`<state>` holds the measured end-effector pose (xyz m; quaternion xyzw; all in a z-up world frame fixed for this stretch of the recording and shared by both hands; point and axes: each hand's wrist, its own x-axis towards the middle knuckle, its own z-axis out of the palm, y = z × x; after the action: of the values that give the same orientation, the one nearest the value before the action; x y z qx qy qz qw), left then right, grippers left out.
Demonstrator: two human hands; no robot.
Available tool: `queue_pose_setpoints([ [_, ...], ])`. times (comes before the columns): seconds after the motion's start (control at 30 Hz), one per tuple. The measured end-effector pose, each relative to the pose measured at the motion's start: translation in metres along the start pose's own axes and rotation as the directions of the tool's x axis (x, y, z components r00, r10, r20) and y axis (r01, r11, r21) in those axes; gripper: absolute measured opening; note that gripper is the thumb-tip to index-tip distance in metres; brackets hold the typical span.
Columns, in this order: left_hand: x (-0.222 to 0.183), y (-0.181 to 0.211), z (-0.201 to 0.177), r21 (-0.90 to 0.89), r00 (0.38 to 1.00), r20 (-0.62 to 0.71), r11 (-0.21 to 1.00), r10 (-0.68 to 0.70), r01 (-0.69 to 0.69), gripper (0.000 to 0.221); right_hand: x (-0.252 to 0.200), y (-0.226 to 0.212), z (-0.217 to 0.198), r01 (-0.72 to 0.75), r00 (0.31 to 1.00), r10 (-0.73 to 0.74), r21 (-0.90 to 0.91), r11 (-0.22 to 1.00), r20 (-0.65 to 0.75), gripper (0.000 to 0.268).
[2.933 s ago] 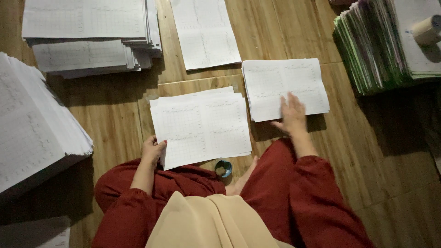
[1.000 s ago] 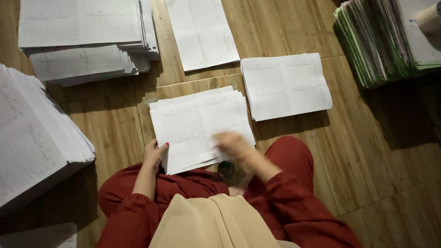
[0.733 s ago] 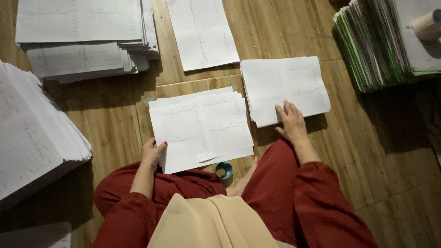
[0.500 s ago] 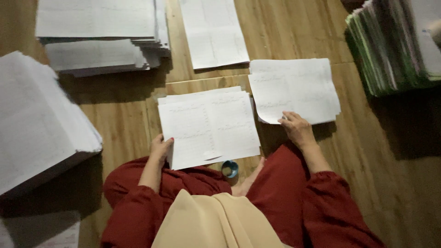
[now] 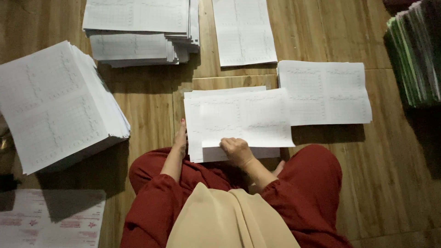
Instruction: The person sorts and stacks printed papers by hand, picking up individual sheets and placing them onto different piles on the floor, aligning the papers as needed.
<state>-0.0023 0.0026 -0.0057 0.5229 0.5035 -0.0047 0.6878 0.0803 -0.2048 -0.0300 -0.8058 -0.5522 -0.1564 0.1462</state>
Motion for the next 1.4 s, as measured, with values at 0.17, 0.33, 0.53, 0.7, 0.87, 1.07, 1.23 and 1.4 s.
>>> queue_pose_setpoints([
  [0.17, 0.057, -0.052, -0.006, 0.318, 0.992, -0.007, 0.941, 0.123, -0.115, 0.057, 0.021, -0.024, -0.029, 0.005, 1.0, -0.004, 0.09, 0.996, -0.009, 0.009],
  [0.33, 0.085, -0.087, -0.014, 0.164, 0.95, 0.072, 0.936, 0.304, -0.312, 0.05, 0.024, -0.023, -0.045, -0.009, 1.0, 0.008, 0.254, 0.967, 0.002, 0.015],
  [0.53, 0.095, -0.09, -0.025, 0.312, 0.937, 0.062, 0.885, 0.345, -0.346, 0.038, 0.023, 0.098, -0.122, -0.424, 0.884, 0.377, 0.132, 0.896, 0.276, 0.058],
  [0.7, 0.097, -0.082, -0.021, 0.37, 0.967, 0.019, 0.897, 0.254, -0.243, 0.03, -0.058, 0.191, -0.147, -0.534, 0.618, 0.648, -0.367, 0.761, 0.444, 0.104],
  [0.87, 0.075, -0.067, -0.017, 0.275, 0.965, 0.011, 0.927, 0.261, -0.254, 0.027, -0.097, 0.209, -0.133, -0.392, 0.783, 0.52, -0.378, 0.839, 0.342, 0.066],
  [1.07, 0.082, -0.073, -0.023, 0.374, 0.963, 0.031, 0.89, 0.267, -0.259, 0.033, -0.106, 0.212, -0.115, -0.353, 0.919, 0.378, -0.186, 0.917, 0.116, 0.007],
  [1.23, 0.055, -0.046, -0.014, 0.204, 0.994, -0.025, 0.974, 0.103, -0.096, 0.055, -0.035, 0.11, -0.074, -0.221, 0.975, 0.218, -0.055, 0.974, -0.046, 0.007],
  [1.4, -0.014, 0.012, 0.003, -0.005, 1.0, -0.02, 1.0, -0.014, 0.014, 0.067, 0.016, 0.008, -0.042, -0.048, 0.998, 0.041, 0.146, 0.988, 0.054, 0.011],
])
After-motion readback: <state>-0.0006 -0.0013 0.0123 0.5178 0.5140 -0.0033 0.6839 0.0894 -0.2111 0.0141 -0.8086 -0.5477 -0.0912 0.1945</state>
